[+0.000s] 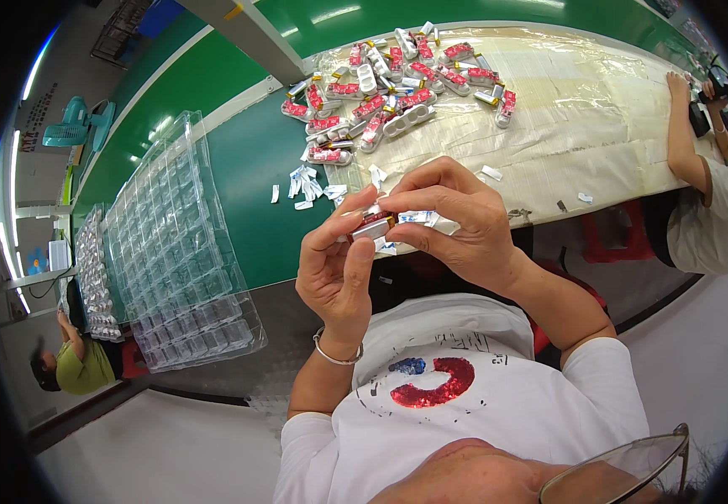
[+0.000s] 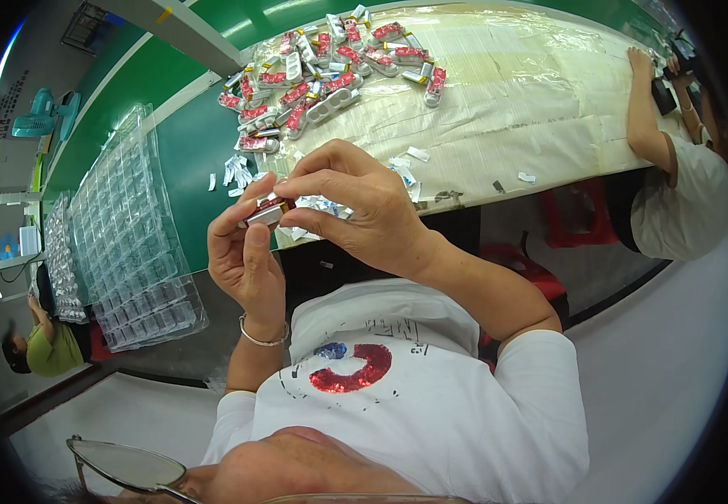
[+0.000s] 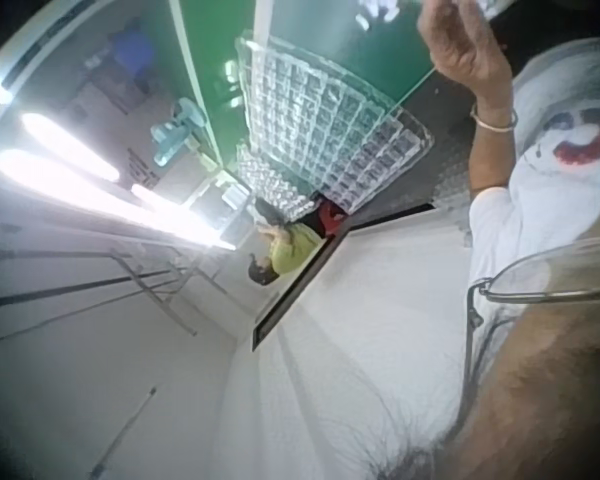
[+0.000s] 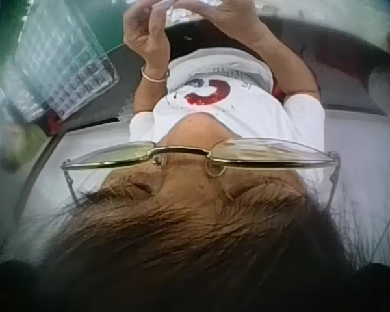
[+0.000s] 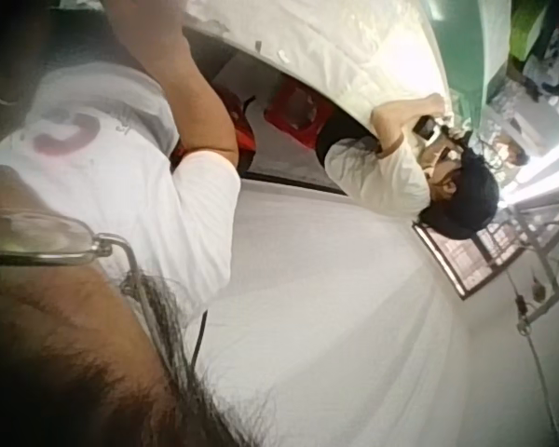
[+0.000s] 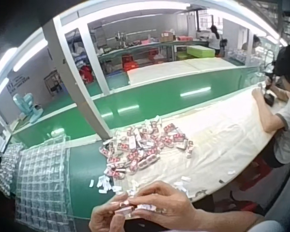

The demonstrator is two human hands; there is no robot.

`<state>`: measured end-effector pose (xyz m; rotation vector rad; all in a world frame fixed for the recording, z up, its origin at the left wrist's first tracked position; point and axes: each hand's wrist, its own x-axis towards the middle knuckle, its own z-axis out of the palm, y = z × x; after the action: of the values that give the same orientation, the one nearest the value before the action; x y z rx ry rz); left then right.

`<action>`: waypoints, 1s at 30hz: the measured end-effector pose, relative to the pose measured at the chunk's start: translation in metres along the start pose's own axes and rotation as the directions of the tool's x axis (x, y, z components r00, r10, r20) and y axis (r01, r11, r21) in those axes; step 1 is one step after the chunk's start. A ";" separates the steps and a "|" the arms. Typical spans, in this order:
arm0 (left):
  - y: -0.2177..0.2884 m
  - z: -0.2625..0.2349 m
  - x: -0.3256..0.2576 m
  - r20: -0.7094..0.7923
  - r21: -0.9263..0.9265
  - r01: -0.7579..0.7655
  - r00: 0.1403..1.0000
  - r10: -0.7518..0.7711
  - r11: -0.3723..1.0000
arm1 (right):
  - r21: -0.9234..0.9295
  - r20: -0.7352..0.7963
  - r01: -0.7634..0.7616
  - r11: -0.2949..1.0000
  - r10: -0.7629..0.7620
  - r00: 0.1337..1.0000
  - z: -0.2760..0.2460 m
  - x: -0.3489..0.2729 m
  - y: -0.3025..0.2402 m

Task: The person places small, individually wrapped items into a clear plastic blister tray. They pick up items from a pile on the table, unwrap them, and place them into the tray slots. The person also handles empty plastic trays, stacking them on the floor.

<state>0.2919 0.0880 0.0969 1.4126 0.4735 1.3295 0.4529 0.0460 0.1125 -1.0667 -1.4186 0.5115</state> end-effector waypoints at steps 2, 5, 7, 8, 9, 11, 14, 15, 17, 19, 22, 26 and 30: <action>0.000 0.001 0.000 0.004 0.008 -0.011 1.000 0.011 1.000 | 0.024 -0.007 -0.014 1.000 0.014 1.000 0.000 0.000 0.000; 0.001 0.002 0.001 0.011 0.025 -0.035 0.999 0.035 0.999 | 0.080 -0.016 -0.049 0.996 0.050 0.999 0.002 -0.001 0.000; 0.001 0.003 0.002 0.017 0.042 -0.064 0.998 0.063 0.997 | 0.133 -0.021 -0.076 0.988 0.079 0.997 0.004 -0.002 0.001; 0.001 0.002 0.002 0.027 0.078 -0.069 0.997 0.067 0.995 | 0.172 -0.023 -0.095 0.980 0.101 0.995 0.006 -0.002 0.002; 0.002 0.001 0.002 0.037 0.115 -0.076 0.997 0.072 0.991 | 0.211 -0.025 -0.114 0.971 0.122 0.992 0.008 -0.004 0.004; 0.002 -0.001 0.003 0.058 0.154 -0.089 0.995 0.081 0.984 | 0.288 -0.028 -0.150 0.946 0.165 0.986 0.011 -0.007 0.008; 0.000 -0.003 0.005 0.087 0.160 -0.115 0.991 0.102 0.980 | 0.385 -0.032 -0.167 0.908 0.194 0.981 0.014 -0.009 0.011; -0.001 -0.005 0.007 0.100 0.148 -0.126 0.989 0.112 0.981 | 0.393 -0.037 -0.151 0.907 0.180 0.983 0.013 -0.009 0.011; 0.000 -0.006 0.007 0.108 0.139 -0.139 0.986 0.125 0.980 | 0.443 -0.026 -0.154 0.883 0.184 0.983 0.014 -0.009 0.011; 0.000 -0.005 0.007 0.105 0.137 -0.144 0.986 0.130 0.980 | 0.515 0.002 -0.190 0.836 0.220 0.975 0.016 -0.010 0.013; 0.001 -0.002 0.010 0.079 0.105 -0.152 0.986 0.145 0.983 | 0.708 0.074 -0.337 0.620 0.410 0.909 0.023 -0.009 0.005; 0.002 -0.003 0.006 0.058 0.130 -0.106 0.993 0.099 0.986 | 0.726 0.118 -0.397 0.562 0.467 0.877 0.024 -0.011 0.003; -0.003 -0.009 0.004 0.041 0.186 -0.015 0.999 0.008 0.982 | 0.687 0.135 -0.466 0.558 0.533 0.836 0.024 -0.010 0.006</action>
<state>0.2866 0.0959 0.0943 1.5952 0.5761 1.2897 0.4304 0.0473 0.0978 -0.8187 -0.6764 1.2972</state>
